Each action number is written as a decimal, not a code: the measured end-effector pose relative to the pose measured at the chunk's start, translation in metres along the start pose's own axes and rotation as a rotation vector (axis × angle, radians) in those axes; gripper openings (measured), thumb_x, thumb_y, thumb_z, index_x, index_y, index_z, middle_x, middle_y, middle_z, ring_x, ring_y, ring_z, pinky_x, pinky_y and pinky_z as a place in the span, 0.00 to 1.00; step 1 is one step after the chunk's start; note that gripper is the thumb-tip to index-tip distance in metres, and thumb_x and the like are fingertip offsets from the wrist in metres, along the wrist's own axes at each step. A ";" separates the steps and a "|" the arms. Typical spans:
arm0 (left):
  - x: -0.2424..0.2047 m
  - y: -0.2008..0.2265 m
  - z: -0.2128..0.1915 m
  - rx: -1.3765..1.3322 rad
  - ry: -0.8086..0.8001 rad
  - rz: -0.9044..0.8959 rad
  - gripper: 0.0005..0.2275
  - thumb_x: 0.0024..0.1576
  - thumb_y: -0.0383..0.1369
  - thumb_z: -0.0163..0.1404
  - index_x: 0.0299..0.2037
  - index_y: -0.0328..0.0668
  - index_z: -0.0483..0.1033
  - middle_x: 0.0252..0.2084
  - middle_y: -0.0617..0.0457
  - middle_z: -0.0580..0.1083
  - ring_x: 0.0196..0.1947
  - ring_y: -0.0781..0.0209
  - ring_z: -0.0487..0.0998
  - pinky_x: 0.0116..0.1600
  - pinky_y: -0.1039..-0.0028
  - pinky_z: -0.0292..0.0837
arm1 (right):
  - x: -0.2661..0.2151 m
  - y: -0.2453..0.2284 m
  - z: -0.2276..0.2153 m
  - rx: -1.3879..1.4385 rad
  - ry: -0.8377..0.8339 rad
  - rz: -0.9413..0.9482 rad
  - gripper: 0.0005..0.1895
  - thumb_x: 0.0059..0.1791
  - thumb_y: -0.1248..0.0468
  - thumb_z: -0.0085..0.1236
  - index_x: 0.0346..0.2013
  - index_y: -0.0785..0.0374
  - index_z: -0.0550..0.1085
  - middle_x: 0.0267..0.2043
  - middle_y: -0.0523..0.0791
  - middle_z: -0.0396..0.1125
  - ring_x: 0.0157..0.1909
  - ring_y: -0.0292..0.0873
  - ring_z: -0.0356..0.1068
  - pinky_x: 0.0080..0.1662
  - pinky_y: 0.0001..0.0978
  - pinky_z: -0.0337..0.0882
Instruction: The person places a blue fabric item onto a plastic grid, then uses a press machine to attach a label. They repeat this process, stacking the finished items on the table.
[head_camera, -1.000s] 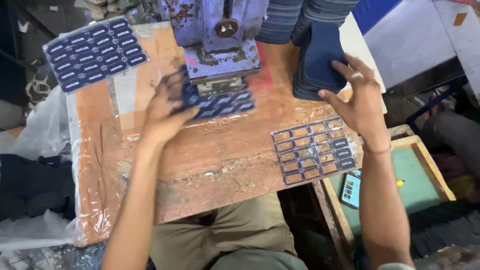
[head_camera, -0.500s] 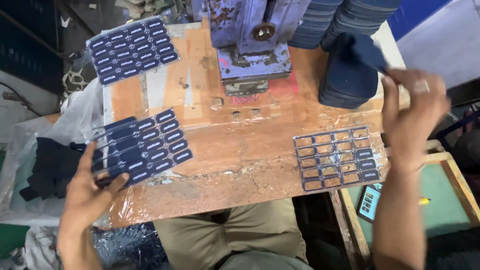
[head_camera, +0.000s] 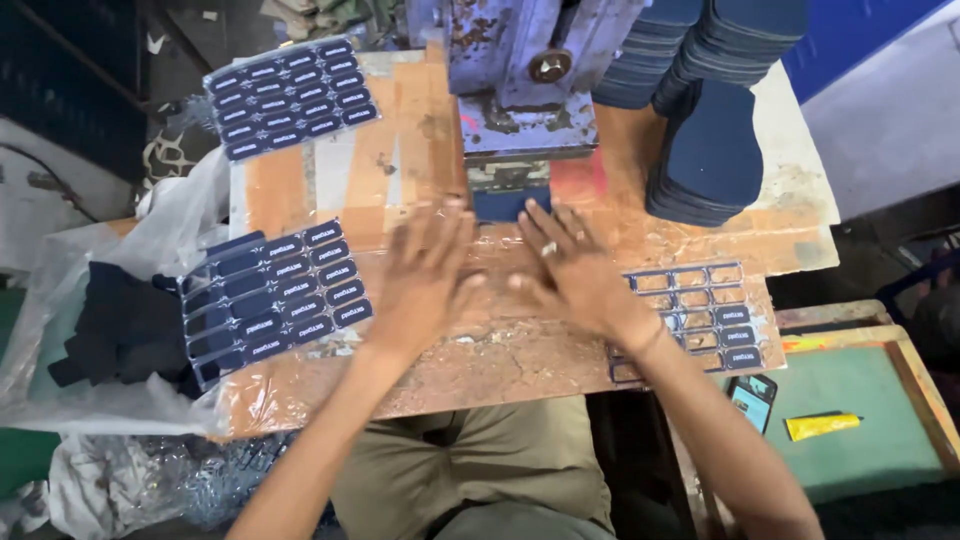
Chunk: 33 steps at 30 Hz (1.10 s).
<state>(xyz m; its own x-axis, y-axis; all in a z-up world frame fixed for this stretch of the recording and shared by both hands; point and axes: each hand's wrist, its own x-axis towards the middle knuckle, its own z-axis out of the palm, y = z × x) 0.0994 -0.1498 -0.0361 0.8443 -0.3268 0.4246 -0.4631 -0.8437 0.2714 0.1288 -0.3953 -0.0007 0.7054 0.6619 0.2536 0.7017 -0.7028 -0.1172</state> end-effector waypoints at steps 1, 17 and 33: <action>0.004 0.001 0.005 0.003 0.003 -0.001 0.32 0.62 0.47 0.51 0.71 0.34 0.61 0.75 0.39 0.60 0.74 0.36 0.52 0.72 0.43 0.47 | 0.004 0.005 0.002 -0.001 0.002 -0.004 0.38 0.53 0.45 0.52 0.68 0.71 0.64 0.74 0.58 0.55 0.73 0.65 0.53 0.71 0.57 0.52; 0.015 0.007 0.007 -0.172 0.004 -0.072 0.26 0.60 0.45 0.52 0.64 0.36 0.70 0.68 0.45 0.67 0.71 0.39 0.57 0.73 0.45 0.48 | -0.096 -0.008 -0.054 0.270 0.187 0.491 0.35 0.45 0.59 0.68 0.62 0.70 0.67 0.56 0.55 0.69 0.58 0.57 0.70 0.60 0.46 0.69; 0.001 0.008 0.013 -0.041 0.021 0.030 0.32 0.57 0.53 0.51 0.69 0.44 0.67 0.73 0.40 0.60 0.74 0.34 0.52 0.72 0.40 0.44 | -0.002 -0.073 -0.123 0.972 0.342 0.439 0.12 0.55 0.69 0.58 0.54 0.66 0.78 0.37 0.43 0.74 0.33 0.33 0.74 0.32 0.22 0.75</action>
<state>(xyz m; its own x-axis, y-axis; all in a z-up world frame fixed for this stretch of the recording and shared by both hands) 0.1001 -0.1625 -0.0450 0.8245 -0.3423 0.4507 -0.4990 -0.8154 0.2936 0.0638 -0.3771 0.1250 0.9513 0.1949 0.2389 0.2846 -0.2567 -0.9236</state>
